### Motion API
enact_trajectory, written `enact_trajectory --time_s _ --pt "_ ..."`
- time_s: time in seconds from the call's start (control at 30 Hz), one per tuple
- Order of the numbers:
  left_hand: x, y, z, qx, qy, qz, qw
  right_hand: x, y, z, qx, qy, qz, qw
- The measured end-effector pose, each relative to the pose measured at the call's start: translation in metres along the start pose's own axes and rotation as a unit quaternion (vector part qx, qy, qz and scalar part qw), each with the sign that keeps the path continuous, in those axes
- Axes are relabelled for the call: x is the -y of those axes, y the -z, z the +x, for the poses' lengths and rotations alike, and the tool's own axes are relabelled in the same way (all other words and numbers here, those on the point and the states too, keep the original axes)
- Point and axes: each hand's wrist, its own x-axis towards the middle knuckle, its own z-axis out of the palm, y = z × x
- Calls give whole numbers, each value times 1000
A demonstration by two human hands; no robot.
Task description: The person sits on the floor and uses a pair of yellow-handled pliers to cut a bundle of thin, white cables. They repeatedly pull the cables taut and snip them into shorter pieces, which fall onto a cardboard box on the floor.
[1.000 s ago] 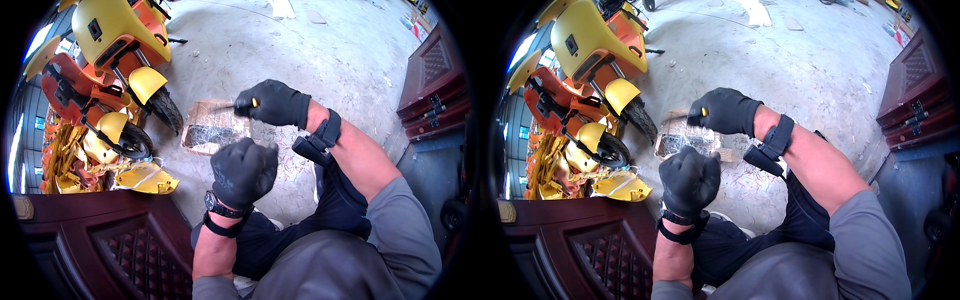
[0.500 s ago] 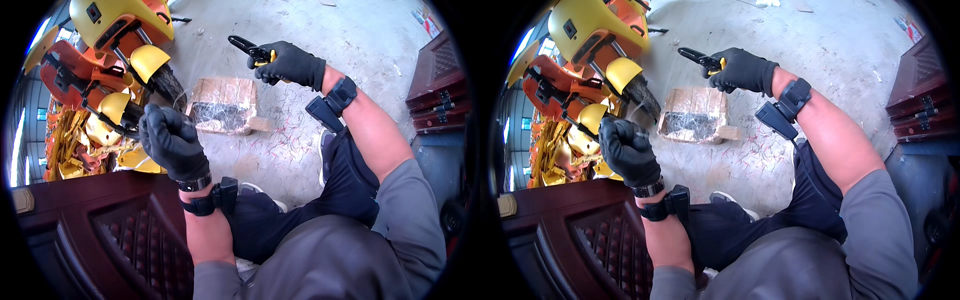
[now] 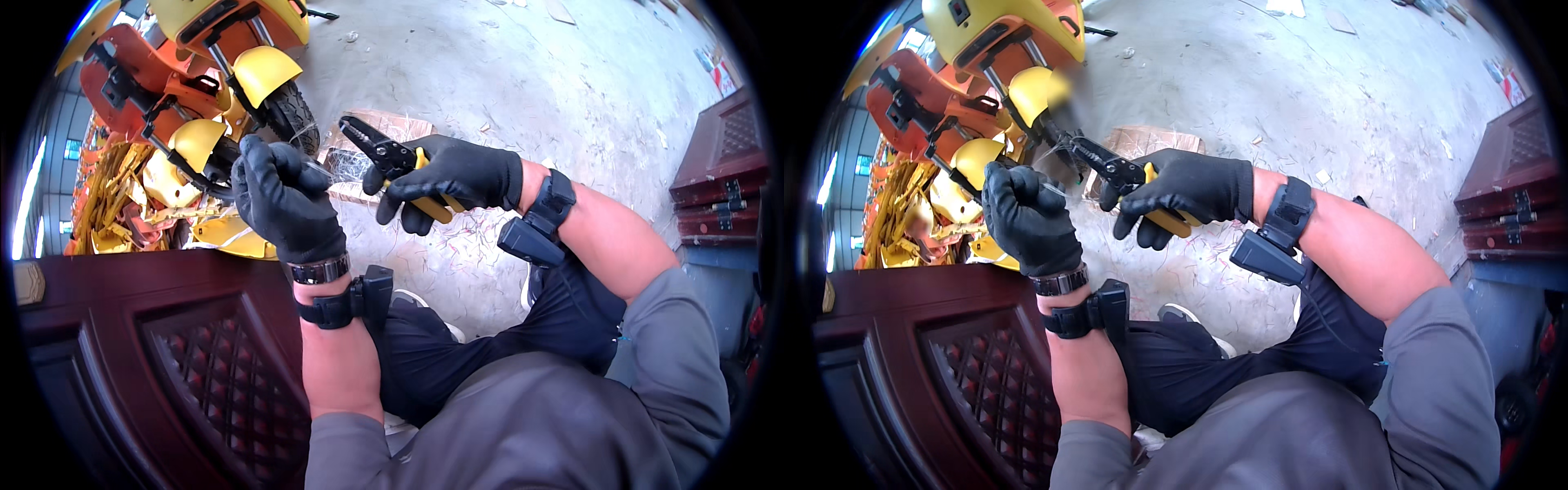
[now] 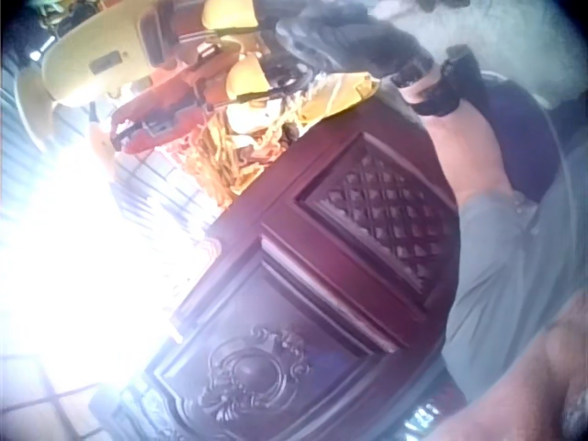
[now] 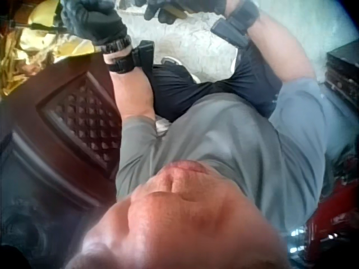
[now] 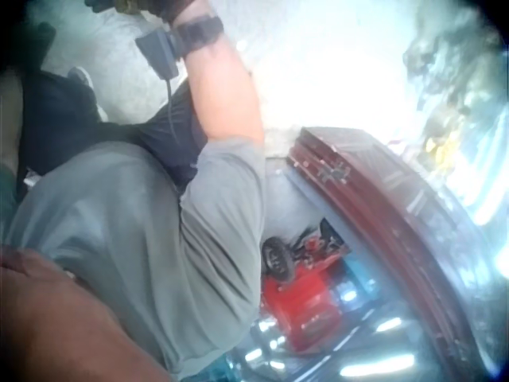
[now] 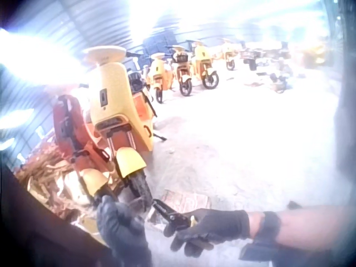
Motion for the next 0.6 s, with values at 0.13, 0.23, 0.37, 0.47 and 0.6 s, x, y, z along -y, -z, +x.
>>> enact_trajectory --time_s 0.13,0.23,0.37,0.47,0.6 --pt "2 19 16 -66 -33 15 997 5 -2 -6 -12 4 -23 1000" --pt "7 29 24 -89 2 -51 995 7 0 -8 1 16 -9 1000" --pt "13 29 24 -96 18 -42 994 13 -10 -11 -15 21 -82 996" --pt "18 34 26 -110 17 -8 994 20 -13 -14 -32 30 -92 995" --pt "34 46 36 -102 27 42 993 25 1 -25 -13 60 -58 996"
